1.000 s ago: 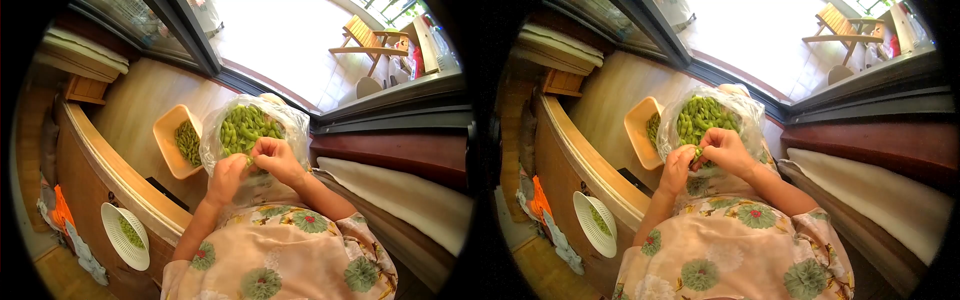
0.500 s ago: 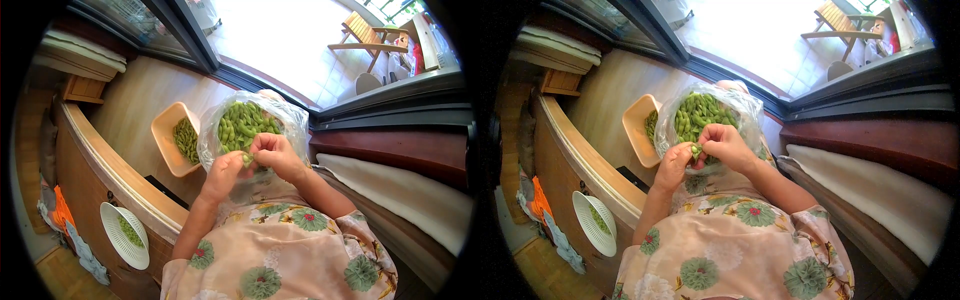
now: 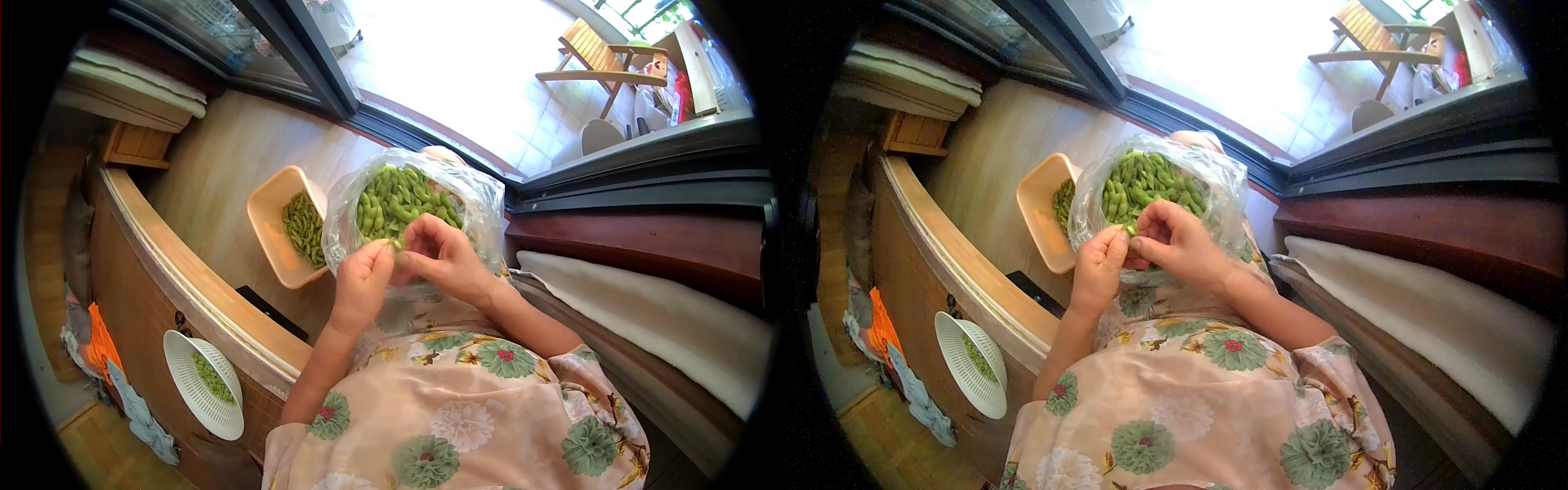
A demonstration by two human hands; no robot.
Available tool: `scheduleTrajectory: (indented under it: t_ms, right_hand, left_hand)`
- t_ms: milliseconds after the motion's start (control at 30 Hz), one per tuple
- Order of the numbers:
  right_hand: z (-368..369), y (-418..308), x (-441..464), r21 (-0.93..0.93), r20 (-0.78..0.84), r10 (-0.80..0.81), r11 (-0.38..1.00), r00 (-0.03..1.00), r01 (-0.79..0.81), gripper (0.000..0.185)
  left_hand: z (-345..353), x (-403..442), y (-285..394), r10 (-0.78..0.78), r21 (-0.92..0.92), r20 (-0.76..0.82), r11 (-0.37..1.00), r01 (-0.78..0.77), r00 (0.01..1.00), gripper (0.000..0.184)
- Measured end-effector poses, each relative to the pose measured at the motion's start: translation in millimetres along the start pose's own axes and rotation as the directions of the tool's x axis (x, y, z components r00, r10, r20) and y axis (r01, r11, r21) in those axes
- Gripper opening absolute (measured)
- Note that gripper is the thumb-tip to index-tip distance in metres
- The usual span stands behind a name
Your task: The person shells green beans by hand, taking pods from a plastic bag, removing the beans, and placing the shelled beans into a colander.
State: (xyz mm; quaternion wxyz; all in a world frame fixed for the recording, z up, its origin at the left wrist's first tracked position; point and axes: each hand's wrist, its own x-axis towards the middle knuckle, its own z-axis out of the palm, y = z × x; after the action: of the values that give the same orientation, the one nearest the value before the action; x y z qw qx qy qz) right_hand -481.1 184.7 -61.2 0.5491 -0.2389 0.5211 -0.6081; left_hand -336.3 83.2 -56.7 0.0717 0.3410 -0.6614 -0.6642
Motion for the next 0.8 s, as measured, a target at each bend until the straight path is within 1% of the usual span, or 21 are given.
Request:
scheduleTrajectory:
  t_ms: [33, 100, 133, 233, 300, 333, 400, 500, 533, 600, 633, 700, 800]
  right_hand:
    - [0, 2, 0, -0.052, -0.017, -0.020, 0.998, 1.000, 0.019, 0.015]
    - [1, 2, 1, -0.063, -0.046, -0.053, 0.997, 0.998, 0.050, 0.014]
    - [1, 1, 1, -0.069, -0.059, -0.070, 0.995, 0.996, 0.066, 0.014]
    - [0, -3, 0, -0.095, -0.070, -0.057, 0.994, 0.996, 0.050, 0.013]
    - [0, -8, -1, -0.070, -0.059, -0.017, 0.997, 0.998, 0.013, 0.012]
    - [0, -10, -2, -0.057, -0.052, 0.003, 0.998, 0.999, -0.006, 0.012]
    - [-4, -4, 1, 0.037, -0.030, 0.024, 0.999, 0.999, -0.023, 0.013]
    - [-4, -3, 0, 0.160, -0.007, 0.051, 0.986, 0.999, -0.049, 0.014]
    - [-3, -4, 0, 0.198, -0.001, 0.059, 0.978, 0.998, -0.057, 0.014]
    - [-4, -3, 1, 0.154, -0.025, 0.059, 0.987, 0.998, -0.054, 0.014]
    - [-5, -3, 1, 0.132, -0.037, 0.059, 0.990, 0.998, -0.053, 0.014]
    - [-4, 0, 2, 0.155, -0.031, 0.062, 0.986, 0.998, -0.057, 0.014]
    - [-1, -3, 1, 0.178, -0.048, 0.084, 0.981, 0.995, -0.074, 0.013]
  left_hand:
    - [1, 0, 2, -0.023, -0.068, -0.001, 0.997, 0.023, 1.000, 0.030]
    - [5, -1, 10, -0.069, -0.202, 0.000, 0.977, 0.068, 0.998, 0.027]
    - [5, -2, 13, -0.068, -0.211, 0.013, 0.975, 0.069, 0.998, 0.026]
    - [5, -3, 17, -0.053, -0.249, 0.054, 0.966, 0.065, 0.997, 0.022]
    - [5, -3, 15, -0.030, -0.290, 0.081, 0.955, 0.053, 0.996, 0.021]
    - [4, -3, 15, -0.049, -0.313, 0.085, 0.947, 0.073, 0.995, 0.021]
    - [2, -3, 15, -0.086, -0.359, 0.092, 0.926, 0.114, 0.992, 0.022]
    - [0, -3, 18, -0.121, -0.353, 0.105, 0.923, 0.151, 0.987, 0.022]
    - [0, -3, 18, -0.094, -0.342, 0.101, 0.932, 0.124, 0.990, 0.024]
    - [2, -3, 15, -0.039, -0.318, 0.097, 0.946, 0.068, 0.995, 0.029]
    - [1, -3, 14, -0.043, -0.275, 0.094, 0.959, 0.067, 0.995, 0.028]
    - [-1, -2, 13, -0.050, -0.187, 0.087, 0.980, 0.066, 0.995, 0.028]
    - [1, -2, 14, -0.030, -0.105, 0.056, 0.994, 0.036, 0.998, 0.026]
